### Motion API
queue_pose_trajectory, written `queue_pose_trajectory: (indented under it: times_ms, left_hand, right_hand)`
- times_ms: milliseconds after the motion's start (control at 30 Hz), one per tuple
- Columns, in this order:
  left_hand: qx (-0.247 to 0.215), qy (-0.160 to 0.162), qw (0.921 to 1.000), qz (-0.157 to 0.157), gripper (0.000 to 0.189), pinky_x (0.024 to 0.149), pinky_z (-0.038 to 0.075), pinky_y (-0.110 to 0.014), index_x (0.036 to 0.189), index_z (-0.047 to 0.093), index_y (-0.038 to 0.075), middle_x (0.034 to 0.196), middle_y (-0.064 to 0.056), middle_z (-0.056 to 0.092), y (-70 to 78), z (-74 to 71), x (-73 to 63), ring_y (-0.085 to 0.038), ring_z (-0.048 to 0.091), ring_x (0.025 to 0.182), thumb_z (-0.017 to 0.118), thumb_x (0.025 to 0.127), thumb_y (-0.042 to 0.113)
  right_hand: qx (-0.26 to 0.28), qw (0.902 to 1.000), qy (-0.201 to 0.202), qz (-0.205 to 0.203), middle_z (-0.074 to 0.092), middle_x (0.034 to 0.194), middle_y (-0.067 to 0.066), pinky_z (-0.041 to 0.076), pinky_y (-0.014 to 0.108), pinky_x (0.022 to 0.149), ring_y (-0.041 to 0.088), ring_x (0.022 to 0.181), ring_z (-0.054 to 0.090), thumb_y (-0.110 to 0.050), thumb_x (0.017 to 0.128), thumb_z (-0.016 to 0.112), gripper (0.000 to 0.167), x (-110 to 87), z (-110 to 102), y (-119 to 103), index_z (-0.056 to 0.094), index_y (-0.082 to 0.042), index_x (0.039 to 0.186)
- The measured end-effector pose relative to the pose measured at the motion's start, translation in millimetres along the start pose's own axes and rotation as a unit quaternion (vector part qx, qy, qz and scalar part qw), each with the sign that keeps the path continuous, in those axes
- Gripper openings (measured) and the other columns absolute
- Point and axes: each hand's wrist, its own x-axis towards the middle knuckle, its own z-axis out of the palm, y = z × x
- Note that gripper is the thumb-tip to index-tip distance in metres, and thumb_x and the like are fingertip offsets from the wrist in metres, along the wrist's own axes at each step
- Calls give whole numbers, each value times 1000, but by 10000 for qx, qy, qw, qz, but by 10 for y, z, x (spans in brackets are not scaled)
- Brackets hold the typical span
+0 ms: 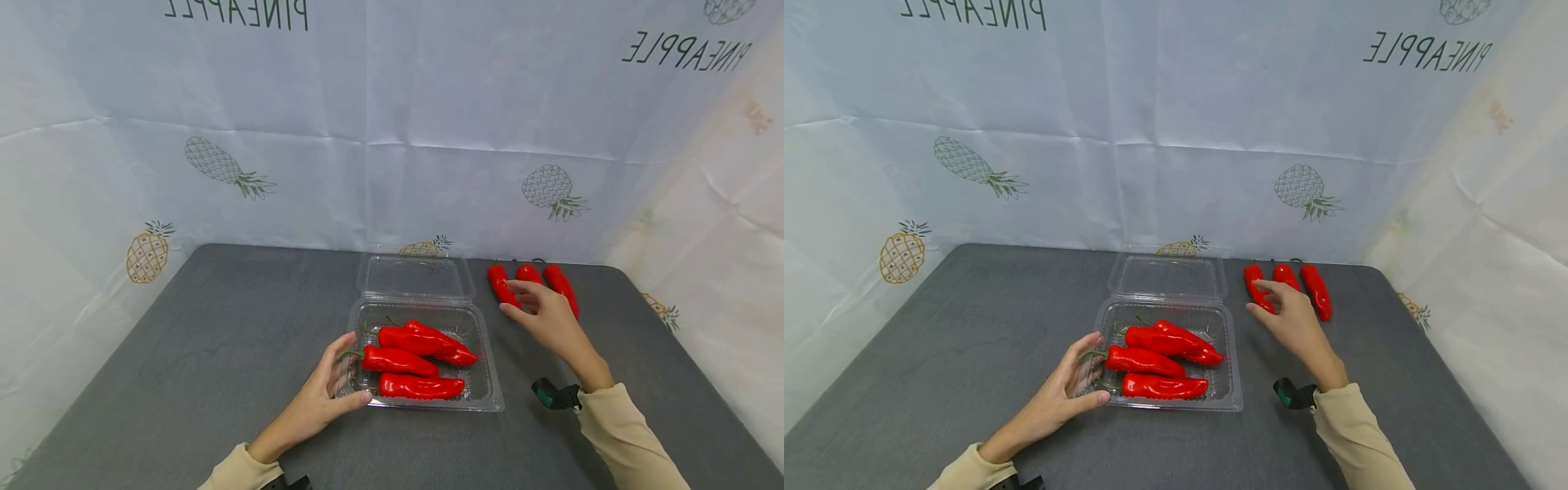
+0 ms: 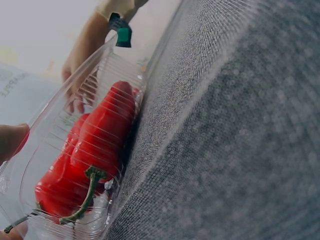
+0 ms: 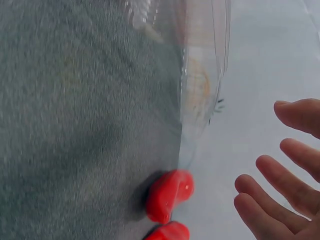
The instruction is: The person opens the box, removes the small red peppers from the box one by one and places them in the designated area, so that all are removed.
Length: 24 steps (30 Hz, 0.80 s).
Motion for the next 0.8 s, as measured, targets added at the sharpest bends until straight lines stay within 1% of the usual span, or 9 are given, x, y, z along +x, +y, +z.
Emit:
queue_pose_trajectory:
  times_ms: [167, 367, 567, 800]
  left_hand:
    - [13, -2, 10000, 17, 90, 117, 29, -52, 157, 13, 11, 164, -15, 14, 3, -3, -6, -45, 25, 148, 72, 89, 13]
    - [83, -62, 9999, 104, 88, 117, 30, -55, 156, 13, 9, 164, -18, 14, 3, -11, 3, -48, 24, 148, 71, 90, 15]
    - [117, -67, 9999, 105, 88, 117, 30, -56, 156, 14, 8, 163, -19, 14, 9, -10, 5, -49, 24, 148, 71, 90, 16]
    - [102, -32, 9999, 59, 88, 117, 30, -56, 156, 14, 9, 164, -19, 14, 13, -6, 1, -48, 24, 148, 71, 90, 14]
  right_hand:
    - [-1, 10000, -76, -64, 59, 134, 26, 56, 56, 90, 47, 111, 65, -16, 90, 72, 52, -4, 54, -85, 55, 3, 135]
    - [130, 9993, -163, -314, 62, 129, 25, 55, 56, 93, 45, 110, 65, -11, 89, 74, 47, -26, 97, -216, 59, 3, 131]
    - [256, 9974, -413, -528, 63, 130, 21, 52, 56, 98, 41, 113, 65, -14, 89, 74, 47, -53, 150, -329, 59, 1, 132]
    - [227, 9945, -697, -751, 64, 129, 19, 54, 52, 97, 39, 113, 65, -16, 89, 75, 47, -86, 239, -465, 60, 0, 130]
